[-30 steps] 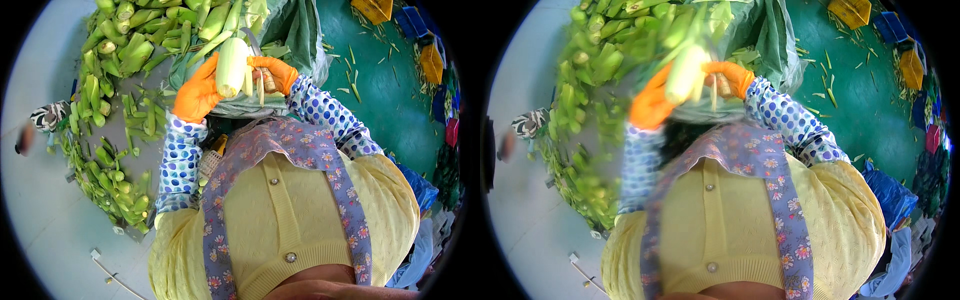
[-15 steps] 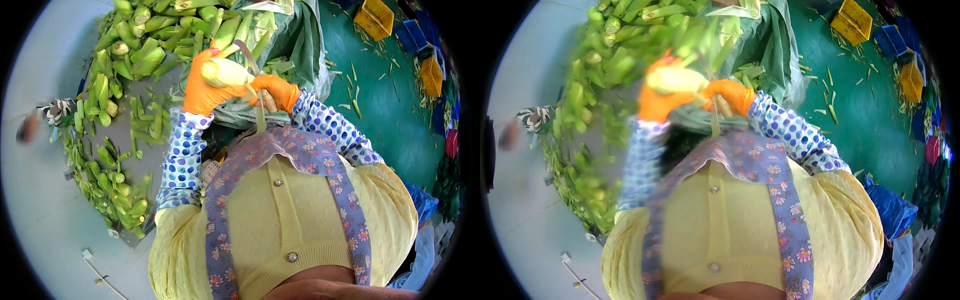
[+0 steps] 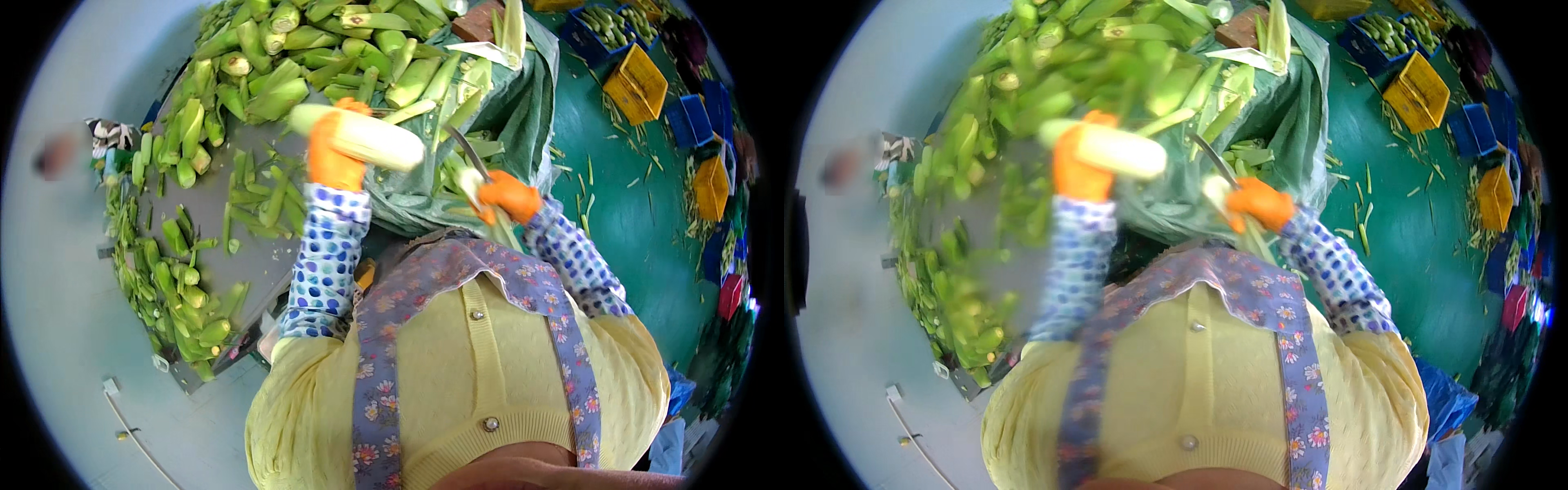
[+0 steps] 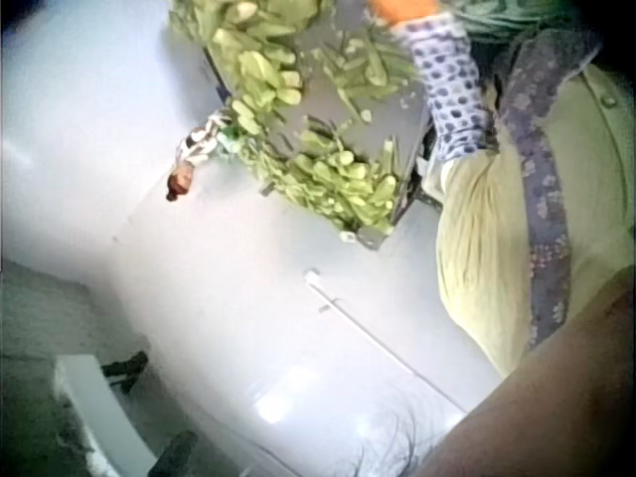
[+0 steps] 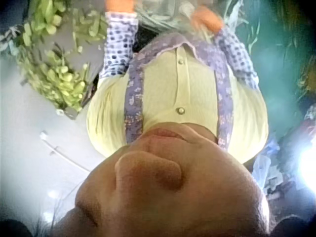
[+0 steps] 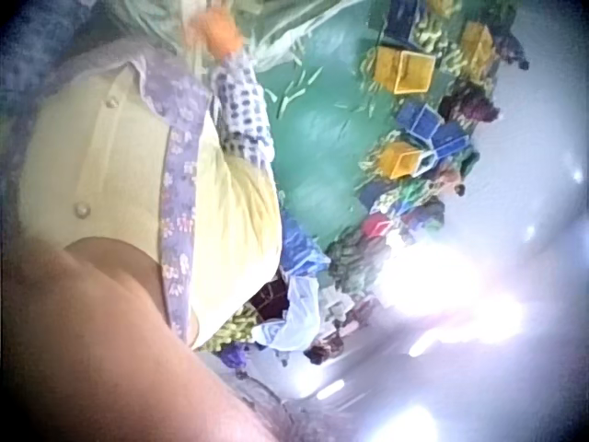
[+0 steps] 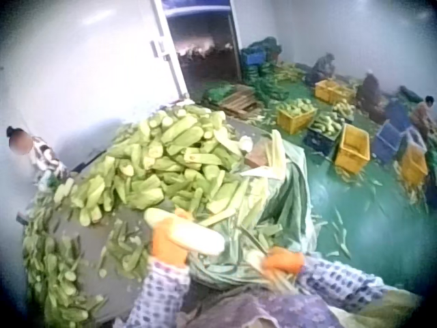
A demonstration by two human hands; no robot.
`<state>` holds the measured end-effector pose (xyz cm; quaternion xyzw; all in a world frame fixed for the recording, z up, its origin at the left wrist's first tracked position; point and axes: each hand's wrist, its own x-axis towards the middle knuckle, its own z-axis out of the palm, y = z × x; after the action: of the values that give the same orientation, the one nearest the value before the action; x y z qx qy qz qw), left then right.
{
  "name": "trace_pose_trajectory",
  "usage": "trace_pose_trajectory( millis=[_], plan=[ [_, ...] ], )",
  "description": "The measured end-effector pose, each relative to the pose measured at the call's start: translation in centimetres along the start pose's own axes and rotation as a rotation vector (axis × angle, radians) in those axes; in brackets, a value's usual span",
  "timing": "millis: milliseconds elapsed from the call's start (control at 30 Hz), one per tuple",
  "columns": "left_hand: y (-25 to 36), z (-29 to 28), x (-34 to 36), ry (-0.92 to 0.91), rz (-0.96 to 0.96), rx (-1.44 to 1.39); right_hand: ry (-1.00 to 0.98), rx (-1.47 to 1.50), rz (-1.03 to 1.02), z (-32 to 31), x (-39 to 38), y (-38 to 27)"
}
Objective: The person peels the outer husks from a series of green vegetables using a small knife. They hold each vegetable in their left hand and use the knife in their right hand to slice and remove the husks, placing the peeled items into a white basket below.
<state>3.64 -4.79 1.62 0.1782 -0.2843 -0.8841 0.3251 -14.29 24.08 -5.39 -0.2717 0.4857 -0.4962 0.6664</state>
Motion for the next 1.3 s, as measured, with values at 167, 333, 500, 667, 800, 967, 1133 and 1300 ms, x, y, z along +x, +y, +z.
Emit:
trace_pose_trajectory(
  millis=[167,333,500,667,800,967,1133,1300],
  plan=[
    [6.2,-1.9,-0.3,0.116,0.177,0.309,0.28,-0.117,0.15,-6.0,-4.2,1.3],
    [1.5,3.4,-4.5,-0.154,0.015,0.709,0.752,-1.294,-0.344,-7.6,2.6,-2.5],
    [-2.1,3.9,-6.5,-0.346,-0.053,0.958,0.676,-1.196,-0.104,-6.1,2.4,-6.7],
    [-4.2,4.1,-7.2,-0.451,-0.111,0.928,0.694,-1.346,0.013,-6.0,0.2,-7.4],
    [-5.2,4.3,-7.2,-0.508,-0.149,0.945,0.718,-1.254,-0.09,-2.8,-1.3,-8.0],
    [-5.7,4.9,-7.1,-0.526,-0.187,0.995,0.748,-1.298,-0.391,0.7,-2.6,-8.0],
    [-5.6,6.4,-7.4,-0.515,-0.145,1.025,0.602,-1.462,-0.568,3.7,-3.2,-7.9],
    [-6.8,5.5,-7.7,-0.56,-0.132,1.193,0.634,-1.544,-0.541,4.8,-2.1,-7.5]
  ],
)
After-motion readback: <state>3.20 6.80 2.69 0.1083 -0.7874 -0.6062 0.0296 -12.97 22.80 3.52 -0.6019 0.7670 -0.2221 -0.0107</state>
